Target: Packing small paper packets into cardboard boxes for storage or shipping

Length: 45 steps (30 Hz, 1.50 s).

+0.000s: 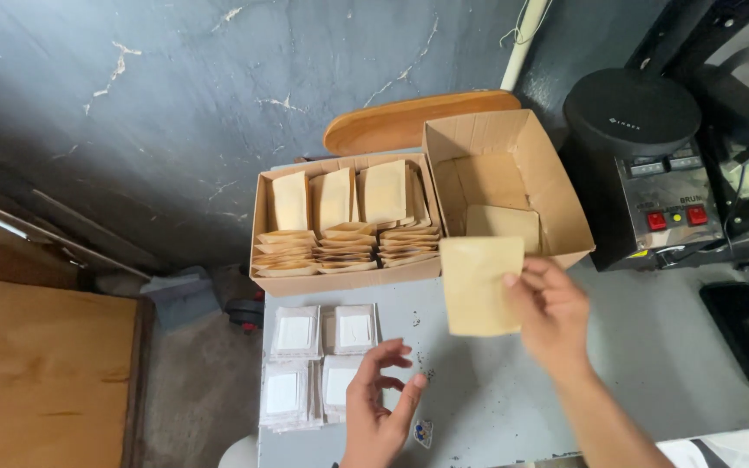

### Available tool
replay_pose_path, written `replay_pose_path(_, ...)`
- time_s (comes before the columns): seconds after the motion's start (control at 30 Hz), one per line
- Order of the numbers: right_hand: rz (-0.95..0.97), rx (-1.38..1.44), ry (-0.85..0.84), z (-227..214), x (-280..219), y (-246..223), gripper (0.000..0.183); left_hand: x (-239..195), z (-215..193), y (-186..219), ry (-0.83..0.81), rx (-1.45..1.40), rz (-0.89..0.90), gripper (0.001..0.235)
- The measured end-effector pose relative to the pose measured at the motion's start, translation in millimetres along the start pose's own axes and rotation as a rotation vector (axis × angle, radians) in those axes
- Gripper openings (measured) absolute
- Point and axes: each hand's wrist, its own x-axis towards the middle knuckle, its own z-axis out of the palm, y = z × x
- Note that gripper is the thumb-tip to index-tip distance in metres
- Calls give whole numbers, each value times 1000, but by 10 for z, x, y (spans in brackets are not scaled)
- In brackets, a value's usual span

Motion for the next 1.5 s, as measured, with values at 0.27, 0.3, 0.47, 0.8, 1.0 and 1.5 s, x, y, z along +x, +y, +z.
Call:
replay_pose_path(0.27,-77,163,-325,138,-1247,239,23,-363,-341,-70,-150,74,-102,16)
replay_pose_path(0.3,-41,146,-367,80,-1337,283,29,-421,-412,-6,-227,158,-80,16)
replay_pose_path(0.47,-389,-312,-426,123,-1511,17,16,-758,-688,-25,-202,315,33,21)
replay_pose_path(0.8,-10,-335,-745,266,-1732,12,22,-1122,-822,-75,192,198,215,24)
replay_pose_path(1.0,33,-270,-621,387,-1821,235,40,-1228,-838,-515,201,-190,-138,23)
replay_pose_path(1.5,-361,-219,-628,398,-1767,579,49,-775,-813,-529,113,398,5,33)
